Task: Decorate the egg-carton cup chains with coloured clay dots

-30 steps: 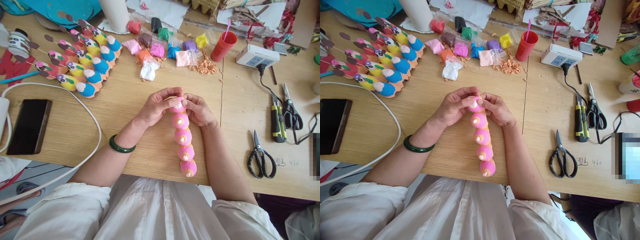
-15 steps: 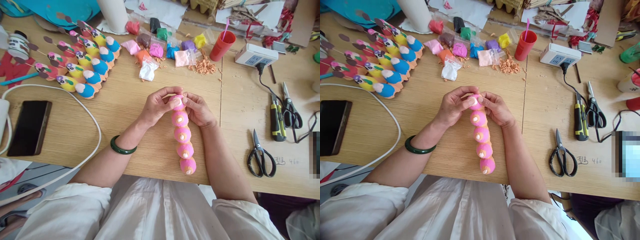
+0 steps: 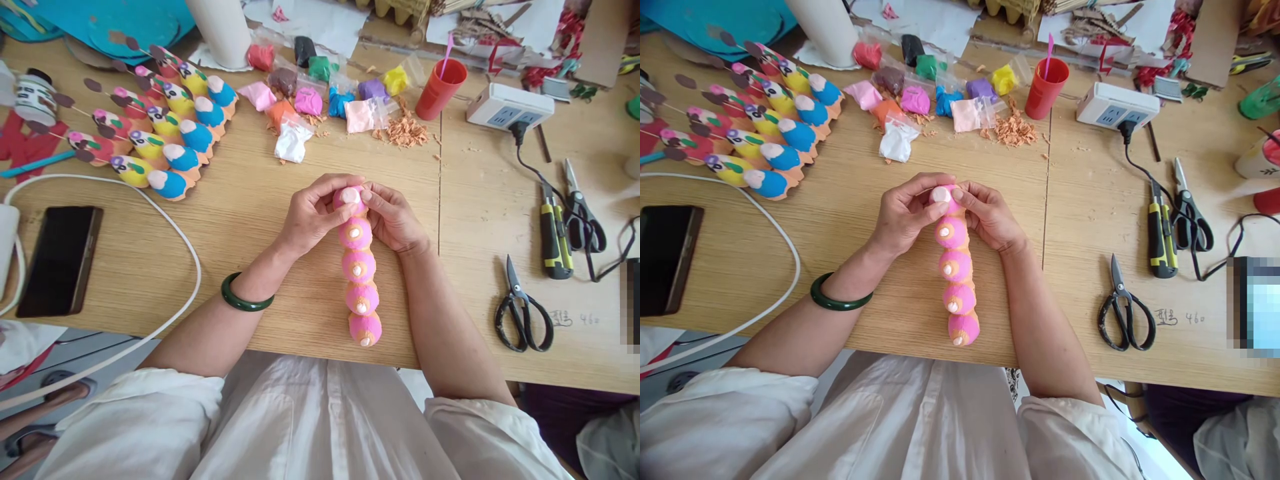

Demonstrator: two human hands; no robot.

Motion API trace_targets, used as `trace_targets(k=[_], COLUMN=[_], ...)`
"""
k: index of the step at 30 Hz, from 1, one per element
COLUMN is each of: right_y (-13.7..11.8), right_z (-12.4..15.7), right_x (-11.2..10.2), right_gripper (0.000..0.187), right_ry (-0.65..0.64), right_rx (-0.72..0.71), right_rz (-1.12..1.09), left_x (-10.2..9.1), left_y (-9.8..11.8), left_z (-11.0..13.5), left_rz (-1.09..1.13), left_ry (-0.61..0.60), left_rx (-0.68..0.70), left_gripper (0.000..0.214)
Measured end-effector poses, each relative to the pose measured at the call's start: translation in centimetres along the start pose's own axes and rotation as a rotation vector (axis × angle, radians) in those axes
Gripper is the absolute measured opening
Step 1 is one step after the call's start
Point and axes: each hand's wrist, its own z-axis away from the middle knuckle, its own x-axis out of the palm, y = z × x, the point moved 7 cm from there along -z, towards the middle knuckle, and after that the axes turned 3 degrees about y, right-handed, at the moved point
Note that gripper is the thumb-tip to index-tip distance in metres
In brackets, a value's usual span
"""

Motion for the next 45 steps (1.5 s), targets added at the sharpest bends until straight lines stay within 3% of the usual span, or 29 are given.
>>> trace_targets(k=[8, 13, 25, 31, 40, 45], right_y=[-0.14, -0.24, -0.13, -0.15, -0.35, -0.54], right_z=[0.21, 0.34, 0.13, 0.19, 0.31, 0.23], right_x=[-0.41, -0.34, -0.41, -0.53, -0.30, -0.14], right_gripper=[0.043, 0.043, 0.037, 0.040, 0.040, 0.045], right_ry=[0.035, 0.035, 0.025, 0.025, 0.021, -0.033], right_rx=[-0.011, 0.018, 0.014, 0.004, 0.027, -0.011], right_rz=[0.003, 0.009, 0.004, 0.008, 0.006, -0.023], left_x=[0.46, 0.45, 0.10, 0.61, 0.40, 0.91], left_y=[-0.71, -0.75, -0.39, -0.15, -0.30, -0.09], left_z=[0.11, 0.37, -0.05, 0.13, 0.13, 0.31], left_rz=[0.172, 0.178, 0.098, 0.148, 0.101, 0.192], left_ry=[-0.108, -0.046, -0.042, -0.117, -0.074, -0.127], left_rx=[-0.149, -0.209, -0.060, -0.081, -0.030, -0.098], left_gripper=[0.053, 0.044, 0.040, 0.046, 0.038, 0.039])
